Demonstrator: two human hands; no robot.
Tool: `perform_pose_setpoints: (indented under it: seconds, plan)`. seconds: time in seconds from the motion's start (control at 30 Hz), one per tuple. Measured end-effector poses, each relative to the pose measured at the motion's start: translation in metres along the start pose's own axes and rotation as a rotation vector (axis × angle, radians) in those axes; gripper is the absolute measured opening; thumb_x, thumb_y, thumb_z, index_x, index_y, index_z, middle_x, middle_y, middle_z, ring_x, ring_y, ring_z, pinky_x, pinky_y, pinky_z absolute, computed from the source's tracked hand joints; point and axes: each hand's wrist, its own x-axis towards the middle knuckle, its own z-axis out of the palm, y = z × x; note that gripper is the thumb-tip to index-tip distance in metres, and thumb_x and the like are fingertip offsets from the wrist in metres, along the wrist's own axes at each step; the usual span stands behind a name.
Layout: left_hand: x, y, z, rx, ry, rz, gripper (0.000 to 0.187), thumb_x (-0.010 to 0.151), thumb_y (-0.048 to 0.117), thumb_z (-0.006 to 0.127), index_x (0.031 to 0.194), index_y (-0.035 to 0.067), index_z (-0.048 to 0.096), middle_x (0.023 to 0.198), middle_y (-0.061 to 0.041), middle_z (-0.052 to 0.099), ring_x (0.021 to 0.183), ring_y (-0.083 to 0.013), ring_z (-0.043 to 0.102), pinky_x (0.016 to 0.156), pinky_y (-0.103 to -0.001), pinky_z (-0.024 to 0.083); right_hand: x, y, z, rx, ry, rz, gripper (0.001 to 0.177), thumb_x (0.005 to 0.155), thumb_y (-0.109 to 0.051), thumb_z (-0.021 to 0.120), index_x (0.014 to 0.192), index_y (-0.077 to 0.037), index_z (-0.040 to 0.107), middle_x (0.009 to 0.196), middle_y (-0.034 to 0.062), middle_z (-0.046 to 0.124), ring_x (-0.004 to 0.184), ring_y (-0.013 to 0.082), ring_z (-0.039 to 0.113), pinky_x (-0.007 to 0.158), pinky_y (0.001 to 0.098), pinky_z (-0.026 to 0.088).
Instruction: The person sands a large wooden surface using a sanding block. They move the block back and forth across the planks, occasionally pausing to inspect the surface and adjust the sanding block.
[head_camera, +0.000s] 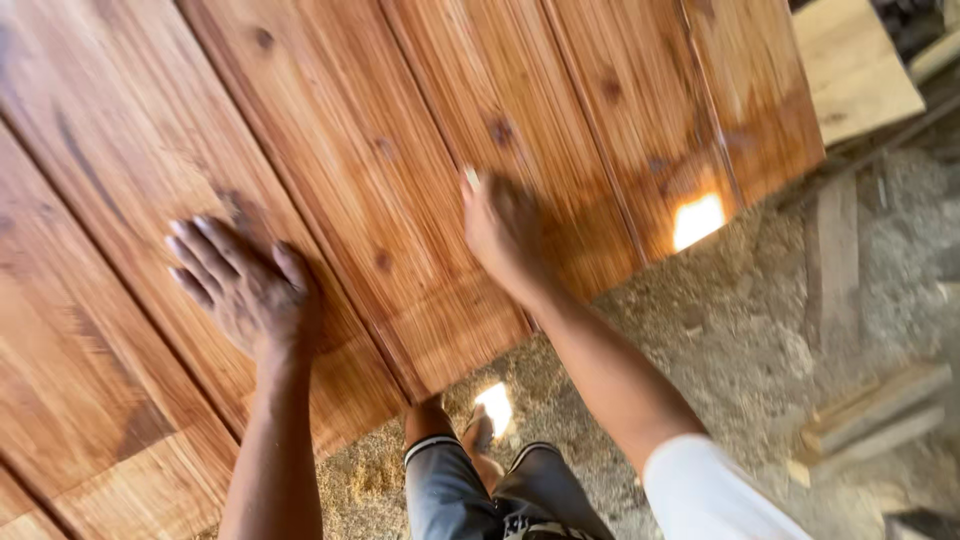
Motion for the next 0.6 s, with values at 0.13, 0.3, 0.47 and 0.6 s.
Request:
perform_pose_setpoints:
  seconds: [0.13,0.3,0.47,0.6]
  plan:
    - [-0.019,0.000,-0.019,0.027,0.012,0.042,0.084,0.104,0.046,0.033,0.163,-0.010,0.014,0.171,-0.030,0.007,0.160,-0.0420,0.002,0.129,-0.053,-0.001,0.149,-0.047,0.042,0.079,0.188,-0.104,0.018,0.105,-0.021,0.060,0.101,-0.004,0.063,0.085,0.0185,0.070,0.075,0.0384,0.068,0.063,0.0518,0.052]
    - [0.058,0.007,-0.018,0.051,0.026,0.155,0.095,0.104,0.061,0.035,0.161,-0.013,0.014,0.168,-0.034,0.006,0.158,-0.0450,0.002,0.127,-0.055,-0.001,0.145,-0.045,0.013,0.155,0.111,-0.089,0.014,0.105,-0.017,0.062,0.109,-0.003,0.064,0.091,0.0199,0.070,0.079,0.0378,0.068,0.065,0.0488,0.053]
    - [0.251,0.040,-0.012,-0.020,-0.053,0.188,0.094,0.104,0.062,0.031,0.161,-0.010,0.011,0.169,-0.030,0.003,0.158,-0.0419,-0.001,0.126,-0.052,-0.002,0.108,-0.038,-0.014,-0.001,0.172,-0.203,0.017,0.095,-0.011,0.068,0.101,0.002,0.059,0.077,0.0193,0.063,0.066,0.0295,0.060,0.059,0.0481,0.045]
    - [0.306,0.065,-0.019,-0.040,-0.084,0.188,0.094,0.105,0.062,0.033,0.162,-0.009,0.009,0.171,-0.028,0.002,0.159,-0.0392,-0.003,0.129,-0.051,-0.003,0.234,-0.063,0.038,0.084,-0.008,-0.084,0.015,0.098,-0.007,0.067,0.105,0.005,0.062,0.084,0.0195,0.068,0.065,0.0237,0.063,0.050,0.0375,0.049]
